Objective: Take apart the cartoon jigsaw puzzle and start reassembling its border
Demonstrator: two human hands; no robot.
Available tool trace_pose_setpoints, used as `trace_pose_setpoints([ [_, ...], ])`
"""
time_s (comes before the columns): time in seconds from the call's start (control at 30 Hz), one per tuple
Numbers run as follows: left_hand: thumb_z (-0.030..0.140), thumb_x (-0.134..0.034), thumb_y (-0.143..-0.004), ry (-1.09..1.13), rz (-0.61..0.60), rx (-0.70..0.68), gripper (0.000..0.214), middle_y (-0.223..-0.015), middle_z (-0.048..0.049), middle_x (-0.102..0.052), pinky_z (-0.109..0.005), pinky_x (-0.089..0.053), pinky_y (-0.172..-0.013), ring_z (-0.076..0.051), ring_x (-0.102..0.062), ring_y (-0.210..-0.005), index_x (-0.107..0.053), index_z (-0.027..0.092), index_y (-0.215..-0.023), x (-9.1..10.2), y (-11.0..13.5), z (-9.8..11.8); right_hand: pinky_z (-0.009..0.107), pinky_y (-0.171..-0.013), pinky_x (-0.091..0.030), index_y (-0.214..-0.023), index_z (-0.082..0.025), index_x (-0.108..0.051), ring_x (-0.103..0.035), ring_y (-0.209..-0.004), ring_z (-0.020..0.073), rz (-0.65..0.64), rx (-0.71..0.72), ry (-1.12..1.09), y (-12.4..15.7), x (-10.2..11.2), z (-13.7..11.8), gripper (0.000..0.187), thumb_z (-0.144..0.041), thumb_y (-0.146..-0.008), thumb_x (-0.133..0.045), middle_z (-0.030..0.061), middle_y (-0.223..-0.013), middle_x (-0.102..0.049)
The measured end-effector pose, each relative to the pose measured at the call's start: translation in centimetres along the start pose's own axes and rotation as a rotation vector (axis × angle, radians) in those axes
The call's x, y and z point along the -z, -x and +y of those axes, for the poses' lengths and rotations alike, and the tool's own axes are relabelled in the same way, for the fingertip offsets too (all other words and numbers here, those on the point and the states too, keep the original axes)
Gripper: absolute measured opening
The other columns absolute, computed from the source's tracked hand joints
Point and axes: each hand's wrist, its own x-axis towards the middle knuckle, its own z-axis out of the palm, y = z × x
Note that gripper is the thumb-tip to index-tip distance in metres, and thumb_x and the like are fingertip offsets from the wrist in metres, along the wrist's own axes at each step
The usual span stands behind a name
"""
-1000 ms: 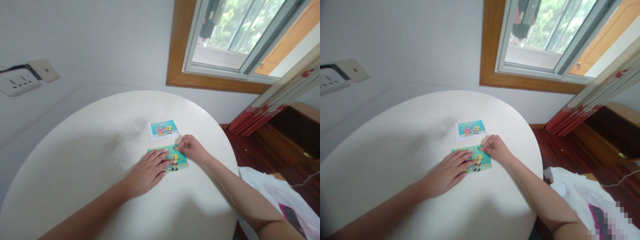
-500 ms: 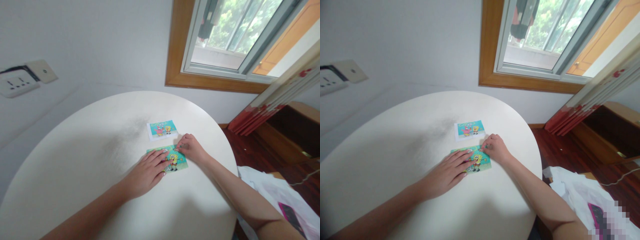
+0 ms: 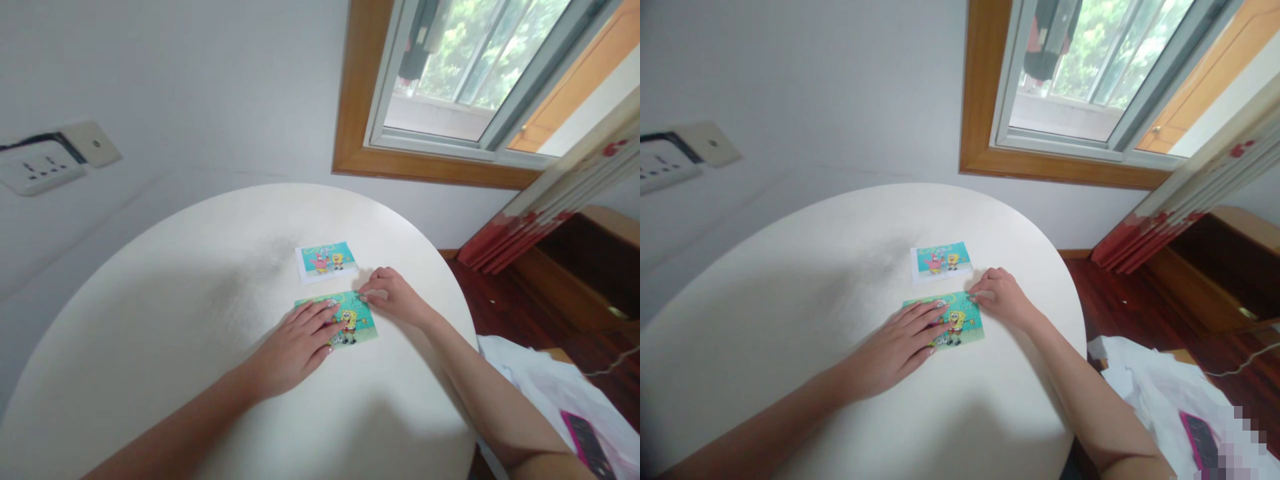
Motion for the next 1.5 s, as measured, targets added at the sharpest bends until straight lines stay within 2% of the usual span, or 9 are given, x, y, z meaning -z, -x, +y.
trace_pose_setpoints([
  [0.2,0.032,-0.041,-0.098,-0.007,-0.01,-0.014,0.043,-0.148,-0.0018,-0.042,-0.045,-0.025,-0.115,-0.023,-0.033,-0.137,-0.042,0.03,-0.141,0.2,-0.1,0.0,0.036,-0.083,-0.044,-0.092,-0.024,-0.075,-0.055,-0.086,0.0195,0.002,0.02,-0.003,-0.1,-0.5,-0.2,0.013,-0.028,-0.083,-0.066,0.006,-0.088,-0.063],
  [0.37,0.032,-0.041,-0.098,-0.022,-0.021,-0.016,0.043,-0.148,-0.0022,-0.042,-0.046,-0.026,-0.115,-0.023,-0.033,-0.138,-0.042,0.03,-0.141,0.0,-0.1,-0.1,0.035,-0.082,-0.044,-0.083,-0.022,-0.073,-0.055,-0.085,0.0192,0.011,0.0,0.019,-0.2,-1.0,-0.1,0.008,-0.028,-0.081,-0.068,0.0053,-0.085,-0.063],
  [0.63,0.032,-0.043,-0.097,0.018,0.029,-0.018,0.041,-0.146,-0.0018,-0.045,-0.045,-0.027,-0.115,-0.023,-0.036,-0.136,-0.045,0.031,-0.138,0.1,0.0,0.0,0.033,-0.08,-0.044,-0.083,-0.021,-0.07,-0.056,-0.084,0.0188,-0.006,-0.029,0.012,-0.4,-1.4,-0.1,0.008,-0.028,-0.079,-0.071,0.0049,-0.084,-0.063],
  [0.83,0.031,-0.042,-0.097,-0.027,0.008,-0.024,0.043,-0.147,-0.0024,-0.043,-0.046,-0.026,-0.115,-0.023,-0.034,-0.137,-0.043,0.03,-0.14,0.0,0.0,-0.1,0.034,-0.081,-0.041,-0.088,-0.022,-0.073,-0.053,-0.086,0.0186,0.045,0.036,0.029,-0.1,-0.3,-0.8,0.011,-0.026,-0.086,-0.062,0.0059,-0.089,-0.062],
  [1.03,0.032,-0.042,-0.098,-0.034,0.001,-0.026,0.042,-0.148,-0.0029,-0.042,-0.046,-0.027,-0.114,-0.023,-0.034,-0.137,-0.044,0.03,-0.139,0.2,0.0,0.0,0.033,-0.077,-0.039,-0.086,-0.023,-0.075,-0.052,-0.084,0.0182,-0.035,0.088,0.099,0.0,0.4,-1.4,0.015,-0.023,-0.087,-0.06,0.0064,-0.089,-0.061],
  [1.2,0.029,-0.043,-0.096,-0.024,0.006,-0.024,0.041,-0.146,-0.0026,-0.044,-0.044,-0.027,-0.114,-0.023,-0.035,-0.135,-0.046,0.028,-0.137,0.7,-0.2,0.1,0.032,-0.077,-0.04,-0.085,-0.021,-0.074,-0.052,-0.081,0.0171,0.004,0.116,0.085,0.0,-0.2,-1.2,0.016,-0.022,-0.088,-0.059,0.0063,-0.085,-0.061],
  [1.37,0.025,-0.048,-0.092,0.021,-0.034,0.03,0.04,-0.139,-0.0039,-0.049,-0.045,-0.033,-0.108,-0.024,-0.04,-0.13,-0.051,0.029,-0.131,1.2,-0.8,0.6,0.033,-0.078,-0.043,-0.085,-0.019,-0.073,-0.054,-0.081,0.0173,0.014,0.175,0.022,-0.3,-0.5,-0.3,0.014,-0.02,-0.087,-0.059,0.0066,-0.084,-0.062],
  [1.43,0.026,-0.048,-0.092,0.042,-0.023,0.058,0.037,-0.137,-0.0047,-0.051,-0.045,-0.034,-0.107,-0.025,-0.041,-0.128,-0.054,0.029,-0.128,1.2,-1.1,0.7,0.034,-0.08,-0.045,-0.087,-0.019,-0.073,-0.056,-0.083,0.0177,0.068,0.172,-0.044,-0.5,-0.1,0.1,0.015,-0.02,-0.087,-0.058,0.007,-0.086,-0.063],
  [1.5,0.029,-0.048,-0.093,0.066,0.043,0.084,0.033,-0.137,-0.006,-0.049,-0.045,-0.034,-0.107,-0.025,-0.041,-0.128,-0.055,0.027,-0.125,1.4,-1.4,0.5,0.035,-0.084,-0.046,-0.094,-0.02,-0.071,-0.058,-0.089,0.0184,0.152,0.154,-0.123,-0.6,0.5,0.0,0.018,-0.021,-0.089,-0.054,0.0078,-0.091,-0.065],
])
